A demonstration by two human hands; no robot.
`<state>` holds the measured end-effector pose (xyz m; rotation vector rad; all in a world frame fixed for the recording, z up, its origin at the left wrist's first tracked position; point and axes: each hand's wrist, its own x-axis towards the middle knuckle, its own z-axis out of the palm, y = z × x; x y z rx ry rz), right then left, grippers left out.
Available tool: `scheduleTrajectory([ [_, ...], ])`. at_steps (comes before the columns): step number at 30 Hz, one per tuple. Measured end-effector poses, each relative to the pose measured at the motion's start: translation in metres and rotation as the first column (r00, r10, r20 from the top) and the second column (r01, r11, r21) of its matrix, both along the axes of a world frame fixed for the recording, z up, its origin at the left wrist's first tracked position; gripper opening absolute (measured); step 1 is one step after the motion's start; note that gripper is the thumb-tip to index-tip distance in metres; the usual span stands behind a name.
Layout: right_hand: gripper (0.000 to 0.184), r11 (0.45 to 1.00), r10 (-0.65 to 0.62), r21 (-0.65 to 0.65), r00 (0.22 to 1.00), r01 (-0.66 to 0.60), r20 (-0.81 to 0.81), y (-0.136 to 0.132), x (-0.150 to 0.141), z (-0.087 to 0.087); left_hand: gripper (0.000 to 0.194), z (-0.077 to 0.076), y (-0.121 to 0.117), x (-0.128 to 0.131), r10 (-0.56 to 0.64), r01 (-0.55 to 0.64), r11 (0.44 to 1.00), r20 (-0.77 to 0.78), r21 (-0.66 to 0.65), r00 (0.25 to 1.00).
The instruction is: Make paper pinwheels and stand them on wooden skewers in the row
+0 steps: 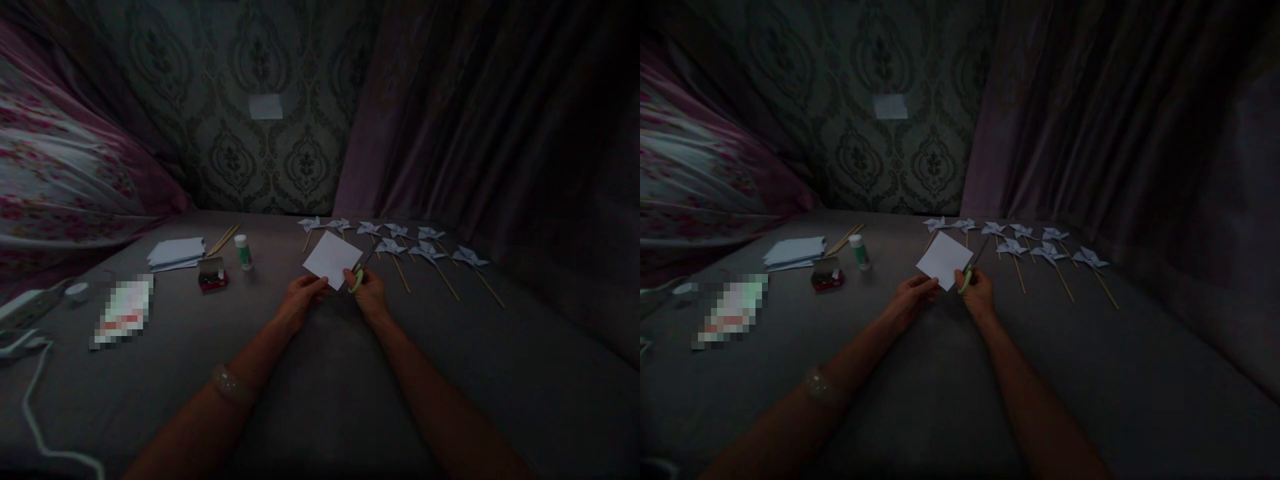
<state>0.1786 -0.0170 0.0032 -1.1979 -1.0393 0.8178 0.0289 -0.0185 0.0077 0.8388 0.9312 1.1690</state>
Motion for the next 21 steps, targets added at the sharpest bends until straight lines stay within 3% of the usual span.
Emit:
scheduleTrajectory([
  [7,0.039,1.000,0.016,0.006,1.000,-0.016,0.024,-0.002,-0.004,0.003,0.029,0.000,-0.002,0.002,0.027,-0.027,0.999,-0.040,0.019,0.999],
  [11,0.043,0.997,0.061,-0.057,0.993,-0.056,0.100,-0.006,-0.003,0.010,0.029,0.002,0.002,-0.003,0.118,-0.118,0.993,-0.007,0.028,0.993],
  [16,0.052,0.921,0.335,-0.278,0.919,-0.272,0.210,-0.015,-0.007,0.017,0.033,0.010,0.010,-0.016,0.236,-0.242,0.970,0.130,0.030,0.963],
  [21,0.046,0.826,0.555,-0.330,0.764,-0.457,0.329,-0.028,-0.016,0.020,0.033,0.019,0.008,-0.020,0.270,-0.275,0.962,0.188,0.001,0.944],
])
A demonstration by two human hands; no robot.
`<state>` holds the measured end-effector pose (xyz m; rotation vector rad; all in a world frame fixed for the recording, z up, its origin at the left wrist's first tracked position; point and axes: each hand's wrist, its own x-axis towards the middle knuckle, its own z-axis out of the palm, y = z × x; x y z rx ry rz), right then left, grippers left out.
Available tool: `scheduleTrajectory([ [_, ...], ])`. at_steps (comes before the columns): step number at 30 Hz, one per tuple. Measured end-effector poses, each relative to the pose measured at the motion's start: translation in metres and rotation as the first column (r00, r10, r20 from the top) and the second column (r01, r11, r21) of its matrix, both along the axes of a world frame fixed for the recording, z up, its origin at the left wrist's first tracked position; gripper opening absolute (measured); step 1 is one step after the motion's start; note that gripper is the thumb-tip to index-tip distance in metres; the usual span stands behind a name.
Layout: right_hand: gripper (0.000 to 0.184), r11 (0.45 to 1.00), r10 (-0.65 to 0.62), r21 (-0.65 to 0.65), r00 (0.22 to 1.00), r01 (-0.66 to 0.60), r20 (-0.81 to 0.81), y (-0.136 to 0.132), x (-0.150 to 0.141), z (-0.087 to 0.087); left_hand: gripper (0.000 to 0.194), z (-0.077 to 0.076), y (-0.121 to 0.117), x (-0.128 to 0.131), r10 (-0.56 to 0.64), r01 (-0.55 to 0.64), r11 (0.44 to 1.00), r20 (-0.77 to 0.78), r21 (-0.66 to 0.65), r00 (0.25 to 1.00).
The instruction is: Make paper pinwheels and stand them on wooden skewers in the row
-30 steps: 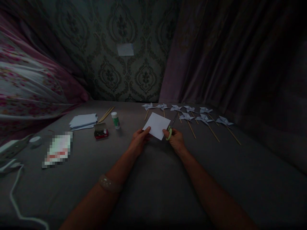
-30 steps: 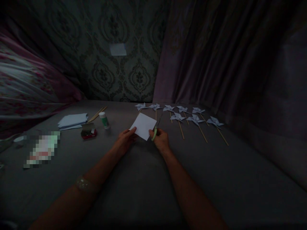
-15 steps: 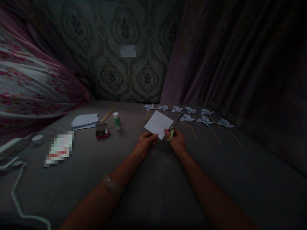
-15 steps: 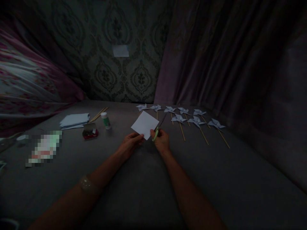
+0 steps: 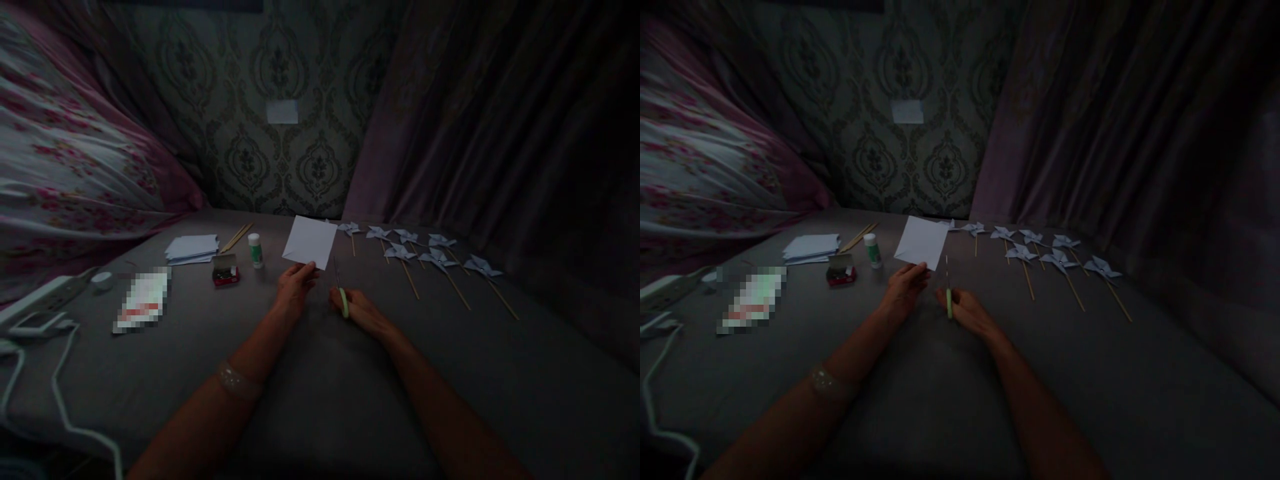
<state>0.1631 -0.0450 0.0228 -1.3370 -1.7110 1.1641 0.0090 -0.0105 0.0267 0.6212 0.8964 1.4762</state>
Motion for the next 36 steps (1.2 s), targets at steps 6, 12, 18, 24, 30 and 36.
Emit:
scheduleTrajectory([
  [6,0.042,0.996,0.088,-0.008,0.995,-0.088,0.044,-0.0050,-0.0045,0.0014,0.028,0.0044,-0.0038,0.0023,-0.021,0.021,1.000,-0.010,-0.006,1.000],
  [12,0.042,0.996,0.087,-0.002,0.996,-0.087,0.018,-0.0051,-0.0035,0.0008,0.029,0.0037,-0.0052,0.0043,-0.046,0.046,0.999,-0.042,-0.002,0.998],
  [18,0.042,0.997,0.075,0.007,0.997,-0.075,-0.005,-0.0020,-0.0026,-0.0036,0.030,0.0029,-0.0057,0.0051,-0.047,0.046,0.999,-0.025,-0.007,0.999],
  [24,0.043,0.997,0.072,0.000,0.997,-0.072,0.005,-0.0028,-0.0020,-0.0025,0.029,0.0029,-0.0059,0.0047,-0.054,0.054,0.999,-0.041,-0.003,0.998],
  [30,0.045,0.999,0.052,0.010,0.998,-0.053,0.035,-0.0040,-0.0026,0.0004,0.029,0.0014,-0.0044,0.0057,-0.043,0.043,0.999,-0.011,-0.005,0.999],
  [36,0.046,0.999,0.037,-0.002,0.998,-0.037,0.054,-0.0017,-0.0023,-0.0015,0.030,0.0015,-0.0056,0.0059,-0.056,0.056,0.998,-0.016,0.004,0.998],
])
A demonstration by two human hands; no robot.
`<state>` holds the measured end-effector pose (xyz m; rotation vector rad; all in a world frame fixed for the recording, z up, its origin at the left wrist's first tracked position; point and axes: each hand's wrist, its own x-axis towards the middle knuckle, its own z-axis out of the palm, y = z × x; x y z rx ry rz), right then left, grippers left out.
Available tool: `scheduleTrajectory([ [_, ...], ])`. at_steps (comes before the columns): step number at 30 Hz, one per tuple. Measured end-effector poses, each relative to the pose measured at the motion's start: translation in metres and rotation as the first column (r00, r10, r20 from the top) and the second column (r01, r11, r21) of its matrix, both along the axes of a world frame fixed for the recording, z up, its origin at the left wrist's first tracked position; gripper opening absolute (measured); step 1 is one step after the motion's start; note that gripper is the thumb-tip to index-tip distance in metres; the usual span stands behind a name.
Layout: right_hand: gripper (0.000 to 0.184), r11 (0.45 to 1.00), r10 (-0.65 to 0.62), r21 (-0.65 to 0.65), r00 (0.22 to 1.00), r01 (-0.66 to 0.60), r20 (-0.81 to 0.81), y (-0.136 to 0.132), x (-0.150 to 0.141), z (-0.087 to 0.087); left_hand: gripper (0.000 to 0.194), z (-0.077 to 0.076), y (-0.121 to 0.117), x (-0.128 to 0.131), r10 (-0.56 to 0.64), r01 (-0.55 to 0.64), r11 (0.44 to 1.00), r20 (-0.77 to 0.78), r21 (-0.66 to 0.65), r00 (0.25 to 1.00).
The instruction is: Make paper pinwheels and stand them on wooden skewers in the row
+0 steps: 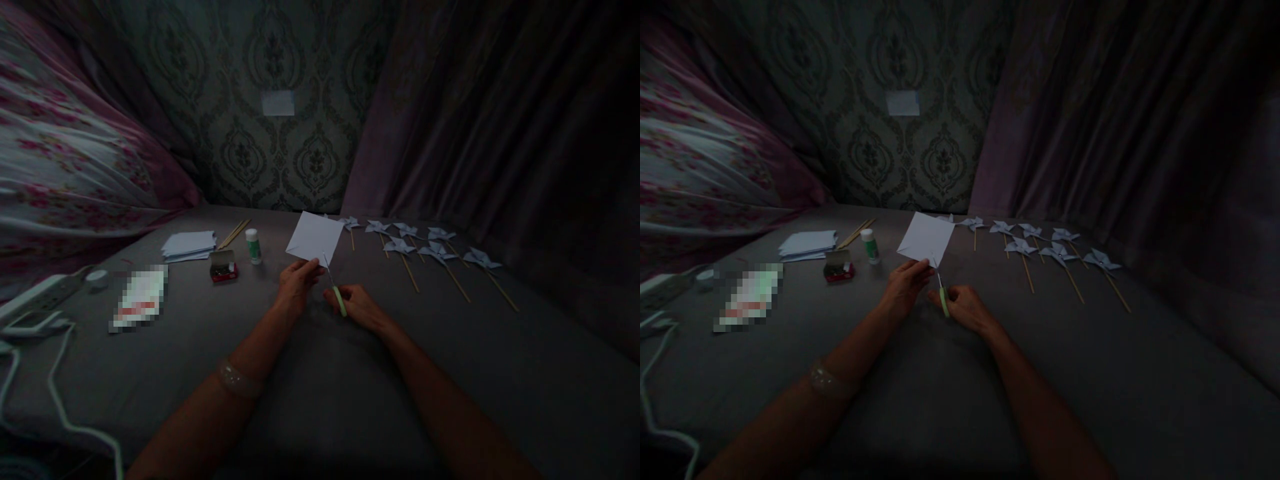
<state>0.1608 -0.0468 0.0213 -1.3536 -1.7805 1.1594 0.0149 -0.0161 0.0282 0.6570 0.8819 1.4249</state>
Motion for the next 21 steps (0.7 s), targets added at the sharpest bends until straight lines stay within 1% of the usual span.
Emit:
scheduleTrajectory([
  [8,0.047,1.000,-0.029,-0.002,0.999,0.029,0.023,-0.0026,-0.0019,0.0038,0.030,0.0018,-0.0001,0.0002,0.011,-0.011,1.000,0.004,-0.022,1.000],
  [14,0.046,0.998,-0.067,-0.009,0.998,0.067,0.022,-0.0033,-0.0028,0.0053,0.032,0.0026,-0.0007,-0.0006,0.013,-0.013,1.000,-0.002,-0.014,1.000],
  [21,0.044,0.995,-0.095,-0.021,0.995,0.095,0.002,-0.0029,-0.0030,0.0043,0.032,0.0000,0.0005,-0.0011,0.022,-0.022,1.000,0.002,0.005,1.000],
])
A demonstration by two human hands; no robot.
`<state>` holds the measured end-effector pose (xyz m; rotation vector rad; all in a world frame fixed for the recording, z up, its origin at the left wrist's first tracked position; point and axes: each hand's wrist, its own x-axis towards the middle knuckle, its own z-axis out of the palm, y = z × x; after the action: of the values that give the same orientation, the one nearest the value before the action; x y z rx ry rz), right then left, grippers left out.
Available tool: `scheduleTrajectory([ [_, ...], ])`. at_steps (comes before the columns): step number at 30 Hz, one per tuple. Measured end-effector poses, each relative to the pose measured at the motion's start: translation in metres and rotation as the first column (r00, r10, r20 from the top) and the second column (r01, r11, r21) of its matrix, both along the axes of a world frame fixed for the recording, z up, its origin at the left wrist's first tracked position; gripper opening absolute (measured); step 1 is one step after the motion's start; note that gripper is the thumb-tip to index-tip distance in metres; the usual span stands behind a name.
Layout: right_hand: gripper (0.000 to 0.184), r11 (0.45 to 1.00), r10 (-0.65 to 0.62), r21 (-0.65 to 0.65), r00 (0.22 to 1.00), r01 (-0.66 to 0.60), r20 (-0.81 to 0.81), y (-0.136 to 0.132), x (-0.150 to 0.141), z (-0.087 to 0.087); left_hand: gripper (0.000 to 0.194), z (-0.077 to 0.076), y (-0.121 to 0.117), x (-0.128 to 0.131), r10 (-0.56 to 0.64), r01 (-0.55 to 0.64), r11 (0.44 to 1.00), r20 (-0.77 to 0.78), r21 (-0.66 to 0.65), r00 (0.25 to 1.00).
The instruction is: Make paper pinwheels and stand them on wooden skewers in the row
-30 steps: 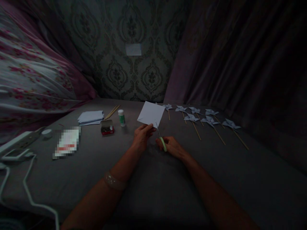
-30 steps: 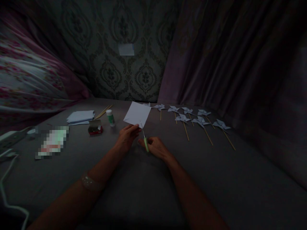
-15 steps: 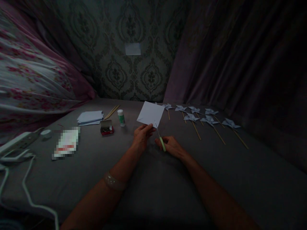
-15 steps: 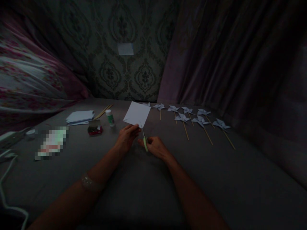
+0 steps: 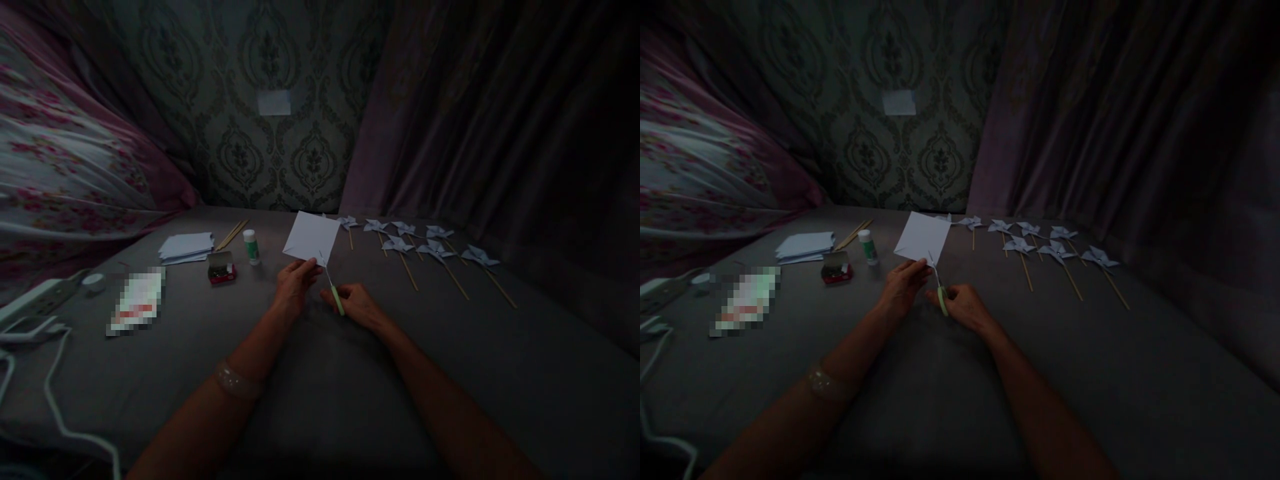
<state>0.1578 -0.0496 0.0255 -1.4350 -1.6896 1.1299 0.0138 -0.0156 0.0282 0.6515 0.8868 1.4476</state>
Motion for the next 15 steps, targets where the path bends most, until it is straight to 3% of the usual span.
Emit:
scheduleTrajectory([
  [15,0.045,0.999,-0.046,0.024,0.999,0.046,0.025,0.0004,-0.0019,0.0001,0.034,0.0003,0.0009,0.0000,-0.007,0.007,1.000,0.002,0.023,1.000],
])
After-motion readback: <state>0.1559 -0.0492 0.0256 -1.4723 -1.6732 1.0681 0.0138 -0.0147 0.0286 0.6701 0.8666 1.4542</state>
